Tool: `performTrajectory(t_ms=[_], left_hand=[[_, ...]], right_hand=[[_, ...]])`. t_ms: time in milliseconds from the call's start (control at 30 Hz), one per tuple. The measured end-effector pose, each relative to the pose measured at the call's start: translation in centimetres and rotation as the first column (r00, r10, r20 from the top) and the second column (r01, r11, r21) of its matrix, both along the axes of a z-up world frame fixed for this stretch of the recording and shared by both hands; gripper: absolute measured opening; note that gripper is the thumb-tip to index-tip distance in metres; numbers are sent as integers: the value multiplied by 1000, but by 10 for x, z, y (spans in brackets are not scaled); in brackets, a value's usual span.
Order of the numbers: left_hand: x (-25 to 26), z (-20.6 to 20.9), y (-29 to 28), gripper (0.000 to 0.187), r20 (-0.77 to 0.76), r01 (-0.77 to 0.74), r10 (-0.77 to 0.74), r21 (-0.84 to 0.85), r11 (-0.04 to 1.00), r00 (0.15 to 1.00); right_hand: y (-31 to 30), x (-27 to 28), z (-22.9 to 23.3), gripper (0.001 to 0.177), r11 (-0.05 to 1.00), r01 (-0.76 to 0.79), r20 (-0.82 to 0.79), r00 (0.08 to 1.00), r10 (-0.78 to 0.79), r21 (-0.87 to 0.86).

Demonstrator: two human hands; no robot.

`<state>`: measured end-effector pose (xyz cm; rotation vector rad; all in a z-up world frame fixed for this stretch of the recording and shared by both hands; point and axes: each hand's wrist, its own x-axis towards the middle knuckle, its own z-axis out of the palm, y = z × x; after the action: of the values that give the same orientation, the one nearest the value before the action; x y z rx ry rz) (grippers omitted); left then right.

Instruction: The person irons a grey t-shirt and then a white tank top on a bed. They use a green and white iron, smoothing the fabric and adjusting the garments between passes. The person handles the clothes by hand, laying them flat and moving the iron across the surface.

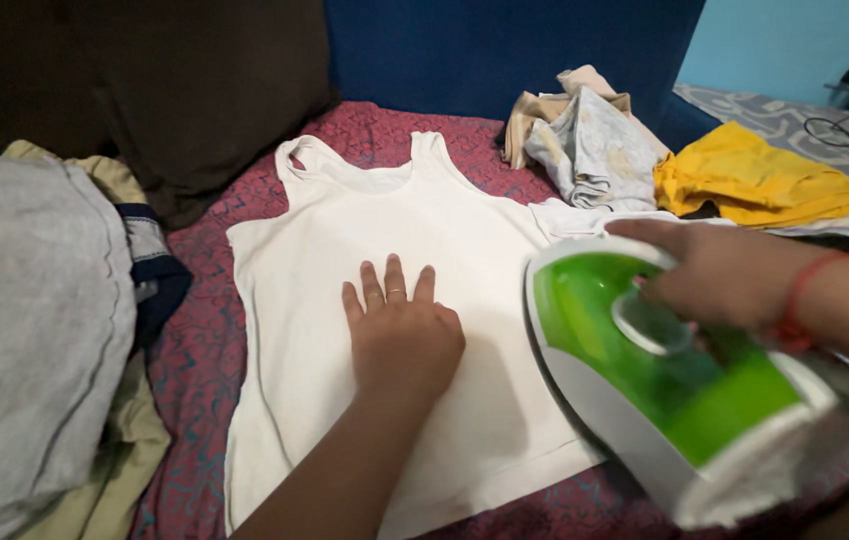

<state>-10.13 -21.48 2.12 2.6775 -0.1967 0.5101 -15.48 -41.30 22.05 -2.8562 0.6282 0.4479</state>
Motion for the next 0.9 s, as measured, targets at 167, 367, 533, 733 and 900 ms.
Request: performTrajectory(t_ms=[167,367,533,733,900], left_hand=[[1,8,1,58,-30,-3,3,4,1000,1000],[5,16,3,59,-179,48,-50,-15,999,983],[65,16,-18,40,-108,186,-202,-142,972,973],[191,25,-107,42,143,606,-589,-186,773,795],[240,24,-173,62,-198,521,-491,148,841,848]], right_hand=[[-9,57,-12,79,995,-101,84,991,100,4],[-3,63,-3,80,973,-224,44,973,226,-48],[0,0,11,89,996,-42,-62,997,47,79],[1,-47,27,83,988,61,-72,996,-51,144],[15,-46,36,79,987,115,-71,992,-108,115]])
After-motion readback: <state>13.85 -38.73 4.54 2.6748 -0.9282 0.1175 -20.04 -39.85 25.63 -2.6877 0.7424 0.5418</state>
